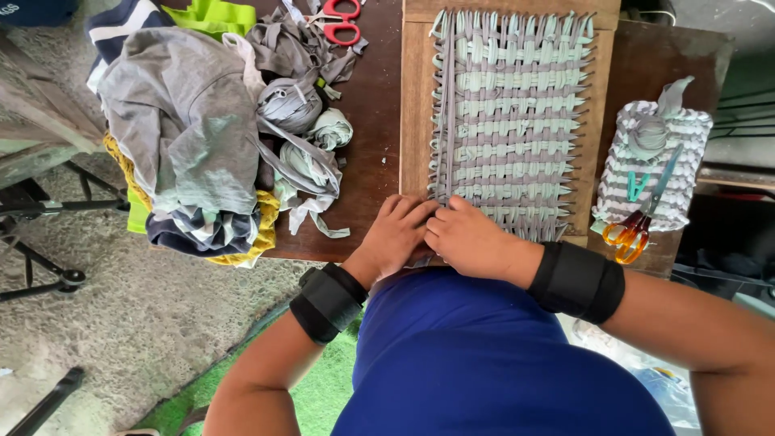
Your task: Weaving a rug from strips of recycled fabric using a wooden loom frame.
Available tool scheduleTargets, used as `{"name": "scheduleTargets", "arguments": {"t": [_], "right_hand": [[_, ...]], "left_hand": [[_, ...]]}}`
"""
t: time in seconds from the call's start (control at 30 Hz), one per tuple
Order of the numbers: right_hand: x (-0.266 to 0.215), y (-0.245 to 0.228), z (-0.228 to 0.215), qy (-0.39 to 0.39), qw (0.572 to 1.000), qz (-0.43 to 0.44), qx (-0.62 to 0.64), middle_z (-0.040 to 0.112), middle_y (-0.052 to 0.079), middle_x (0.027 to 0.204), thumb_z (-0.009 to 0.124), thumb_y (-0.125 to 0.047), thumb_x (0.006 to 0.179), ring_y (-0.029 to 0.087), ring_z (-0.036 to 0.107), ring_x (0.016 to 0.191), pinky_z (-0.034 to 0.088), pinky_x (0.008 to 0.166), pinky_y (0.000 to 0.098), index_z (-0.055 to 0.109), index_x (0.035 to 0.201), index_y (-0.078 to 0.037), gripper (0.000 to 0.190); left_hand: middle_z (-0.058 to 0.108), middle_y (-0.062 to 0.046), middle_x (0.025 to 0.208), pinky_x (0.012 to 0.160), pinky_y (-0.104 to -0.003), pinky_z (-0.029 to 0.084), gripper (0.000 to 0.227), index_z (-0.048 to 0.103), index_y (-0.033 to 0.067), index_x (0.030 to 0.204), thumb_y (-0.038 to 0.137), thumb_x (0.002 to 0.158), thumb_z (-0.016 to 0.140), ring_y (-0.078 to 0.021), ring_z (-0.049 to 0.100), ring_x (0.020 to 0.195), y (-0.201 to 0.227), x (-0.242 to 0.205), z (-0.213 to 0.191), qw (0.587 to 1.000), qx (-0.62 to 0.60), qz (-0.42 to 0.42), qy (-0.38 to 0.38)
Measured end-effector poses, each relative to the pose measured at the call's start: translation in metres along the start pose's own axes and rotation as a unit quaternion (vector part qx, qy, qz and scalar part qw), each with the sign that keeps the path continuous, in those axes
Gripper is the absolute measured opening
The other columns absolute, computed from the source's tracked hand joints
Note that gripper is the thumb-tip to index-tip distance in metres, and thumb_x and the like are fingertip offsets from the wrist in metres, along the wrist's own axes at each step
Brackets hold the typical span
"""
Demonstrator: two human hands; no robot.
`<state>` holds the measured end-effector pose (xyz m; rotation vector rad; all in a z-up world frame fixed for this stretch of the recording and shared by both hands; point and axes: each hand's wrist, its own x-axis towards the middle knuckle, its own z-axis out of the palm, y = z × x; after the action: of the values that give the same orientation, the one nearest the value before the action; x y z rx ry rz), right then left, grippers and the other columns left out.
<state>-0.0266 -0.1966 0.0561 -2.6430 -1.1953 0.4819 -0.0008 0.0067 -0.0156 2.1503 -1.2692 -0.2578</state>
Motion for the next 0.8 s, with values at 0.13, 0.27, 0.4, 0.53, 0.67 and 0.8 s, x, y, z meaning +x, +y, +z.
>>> {"name": "scheduleTargets", "arguments": {"t": [0.13,0.27,0.4,0.53,0.67,0.8], "right_hand": [[-0.002,-0.001,0.001,-0.013,1.000,-0.006,-0.019,0.065,0.004,0.088,0.066,-0.020,0.082,0.022,0.060,0.093,0.040,0.089,0.0415,0.068,0.085,-0.010,0.011],[-0.004,0.002,-0.004,-0.001,1.000,-0.010,-0.004,0.065,0.004,0.088,0.068,-0.023,0.079,0.022,0.060,0.092,0.040,0.089,0.0414,0.068,0.084,-0.010,0.014],[-0.005,0.004,-0.011,-0.007,0.999,0.007,0.043,0.064,0.005,0.085,0.072,-0.026,0.081,0.023,0.059,0.090,0.039,0.088,0.0416,0.067,0.083,-0.010,0.017],[-0.006,0.005,-0.005,-0.008,0.998,0.020,0.057,0.064,0.004,0.085,0.073,-0.026,0.081,0.023,0.059,0.089,0.039,0.088,0.0415,0.068,0.084,-0.011,0.017],[-0.005,0.006,-0.002,0.013,0.998,0.018,0.057,0.064,0.004,0.085,0.074,-0.026,0.081,0.023,0.059,0.089,0.039,0.088,0.0408,0.068,0.084,-0.011,0.016],[-0.008,0.006,0.009,-0.013,0.997,0.042,0.059,0.064,0.003,0.087,0.073,-0.026,0.086,0.023,0.059,0.093,0.039,0.089,0.0413,0.068,0.088,-0.012,0.015]], "left_hand": [[0.054,-0.007,0.143,0.115,-0.049,0.032,0.043,0.071,0.0121,0.116,0.037,0.081,0.075,-0.0294,0.046,0.133,0.001,-0.001,-0.002,1.000,0.009,0.015,0.020],[0.054,-0.007,0.142,0.115,-0.049,0.032,0.047,0.070,0.0117,0.116,0.037,0.077,0.076,-0.0297,0.045,0.133,0.001,0.000,-0.005,1.000,0.003,0.017,0.016],[0.054,-0.006,0.141,0.115,-0.050,0.031,0.044,0.070,0.0137,0.114,0.036,0.077,0.077,-0.0299,0.045,0.133,0.001,0.002,-0.010,1.000,-0.011,0.014,-0.003],[0.054,-0.006,0.141,0.115,-0.051,0.031,0.043,0.070,0.0140,0.114,0.036,0.078,0.077,-0.0298,0.045,0.132,0.000,0.001,-0.007,1.000,0.001,0.018,-0.005],[0.054,-0.007,0.142,0.114,-0.051,0.031,0.045,0.070,0.0140,0.116,0.036,0.077,0.077,-0.0303,0.045,0.133,-0.003,0.002,-0.006,1.000,-0.014,0.020,-0.001],[0.053,-0.008,0.142,0.114,-0.052,0.031,0.046,0.068,0.0129,0.116,0.035,0.077,0.078,-0.0314,0.045,0.132,-0.002,0.003,-0.007,1.000,0.000,0.017,-0.012]]}}
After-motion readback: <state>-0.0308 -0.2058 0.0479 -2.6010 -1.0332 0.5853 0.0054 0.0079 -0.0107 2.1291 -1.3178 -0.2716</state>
